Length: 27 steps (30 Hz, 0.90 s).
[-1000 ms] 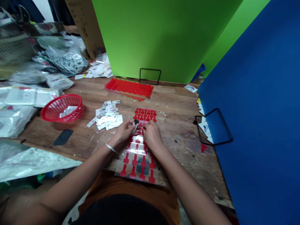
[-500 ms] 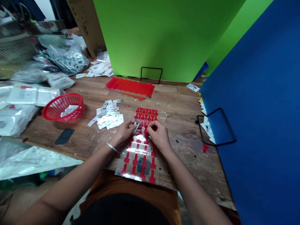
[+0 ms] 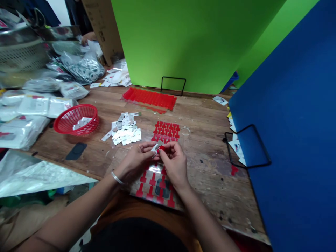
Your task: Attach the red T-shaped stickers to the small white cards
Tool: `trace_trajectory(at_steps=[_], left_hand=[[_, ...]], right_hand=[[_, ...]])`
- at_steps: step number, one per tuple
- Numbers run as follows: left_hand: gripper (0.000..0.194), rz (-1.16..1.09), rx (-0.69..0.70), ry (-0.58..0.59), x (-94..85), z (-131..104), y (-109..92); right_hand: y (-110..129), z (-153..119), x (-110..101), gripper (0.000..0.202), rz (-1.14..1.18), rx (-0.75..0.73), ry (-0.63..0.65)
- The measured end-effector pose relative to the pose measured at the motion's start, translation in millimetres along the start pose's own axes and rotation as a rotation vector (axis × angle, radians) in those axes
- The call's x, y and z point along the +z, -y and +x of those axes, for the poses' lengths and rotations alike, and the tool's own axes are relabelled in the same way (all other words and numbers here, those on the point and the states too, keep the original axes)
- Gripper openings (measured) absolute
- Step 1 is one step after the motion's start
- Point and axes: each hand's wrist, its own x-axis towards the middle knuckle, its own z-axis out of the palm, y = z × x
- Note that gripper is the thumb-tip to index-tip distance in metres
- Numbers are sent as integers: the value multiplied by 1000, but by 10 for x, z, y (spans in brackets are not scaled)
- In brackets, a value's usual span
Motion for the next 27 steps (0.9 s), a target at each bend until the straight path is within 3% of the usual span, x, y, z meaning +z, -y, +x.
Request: trace_trajectory(at_steps=[27], left_hand=[[36,22,43,39,-5,-8,107]], right_hand=[[-87,-89,90,13,-90,-76,-77]])
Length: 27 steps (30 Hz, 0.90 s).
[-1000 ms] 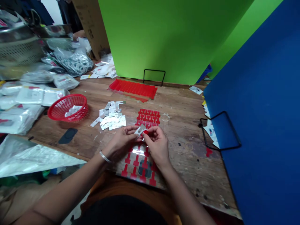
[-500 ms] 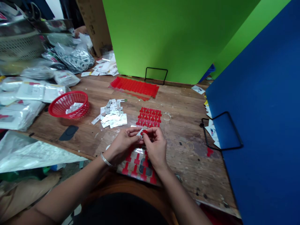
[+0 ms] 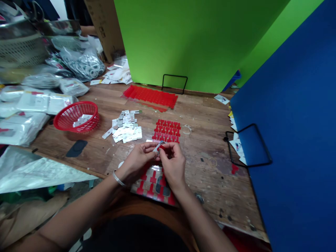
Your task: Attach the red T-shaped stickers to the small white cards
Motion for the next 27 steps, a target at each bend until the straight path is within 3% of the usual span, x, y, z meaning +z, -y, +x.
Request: trace_trajectory(at_steps=[19,24,27], left_hand=[[35,46,39,-54,5,-39,2],[35,46,73,-76,14,-60,5],[36,45,67,-81,22,-72,14]], right_hand=[[11,-63,14,14,-47,-7,5],[23,-103,-17,9,-147,-130,54],[63,-78,-48,7,-245,-240,-8]])
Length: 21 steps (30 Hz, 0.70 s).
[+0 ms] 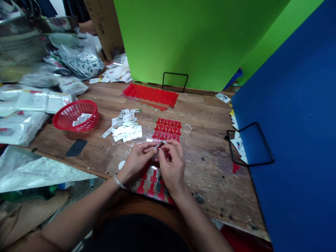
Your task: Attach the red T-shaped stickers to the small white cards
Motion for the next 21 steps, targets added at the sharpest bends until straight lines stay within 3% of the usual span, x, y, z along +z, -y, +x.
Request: trace_trajectory(at_steps=[3,11,21], left_hand=[[38,-11,-34,-14,16,-18,11],[40,-3,-36,-3,56,-47,20],[40,41,-27,13,77,-71,-3]], right_hand=[[23,63,-39,9,-49,8,-39],[6,110,-67,11,114,184,7],[18,115,-92,14,165,286,36]])
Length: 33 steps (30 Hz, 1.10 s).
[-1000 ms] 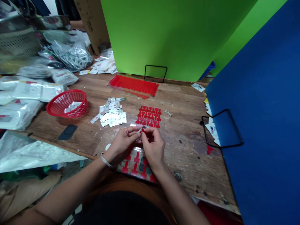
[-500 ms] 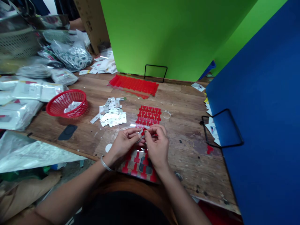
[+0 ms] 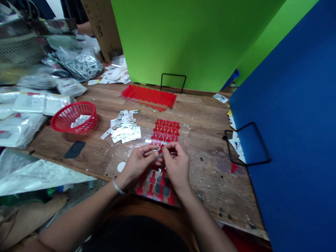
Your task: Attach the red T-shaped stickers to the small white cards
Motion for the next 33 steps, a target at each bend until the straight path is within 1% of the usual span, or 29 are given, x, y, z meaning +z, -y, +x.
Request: trace_trajectory(at_steps=[4,5,7,9,10,13,16,18,20,21,22,24,26,27,29,30,31,32,33], left_hand=[[40,-1,5,1,2,-20,-4],[40,-7,4,0,3,-26,-5],[40,-25,-7,-5,5,-37,-11],[40,-44,-25,-15,6,-46,-23],[40,-51,-33,-19,7,-51,-29],[40,-47,-35,4,-2,-62,-37],[41,-8,-36,63,-59,-65,-10],[42,25,-51,82,-152,-55,1],[42,74,-46,59,-311,-34,-47],[41,104,-21,18,-420,-21,-109],[38,141,28,-47,-548,-11,-201],[31,252,199,-241,-857,-5,-471],[26,480,437,-482,-1202,-27,-815],[26,635,515,-588,-1372,-47,-989],[27,954,590,-795,-1659,-91,-1288],[28,1084,627,-871,-1762,-106,-1393],[29,1189,664,-932,-1827,-110,-1460],[29,1260,697,-963,-1853,-99,-1487],[28,1299,713,-958,-1839,-71,-1473]], right_hand=[[16,17,1,19,60,59,6],[18,27,-1,22,96,71,-3],[16,52,-12,35,196,114,-13],[1,72,-33,47,281,175,26],[-12,78,-45,48,299,205,66],[-70,73,-63,34,293,287,179],[-133,54,-32,29,325,362,216],[-158,48,11,28,327,384,242],[-161,52,52,28,277,370,292],[-156,59,69,29,241,348,315],[-150,70,80,31,202,317,330],[-137,98,88,33,114,245,347],[-135,129,82,33,30,171,369],[-138,143,76,32,-4,140,382],[-151,165,63,33,-55,102,401],[-158,173,57,34,-75,97,407],[-164,181,52,35,-93,98,408],[-170,188,47,36,-108,101,406],[-174,197,43,37,-121,104,403]])
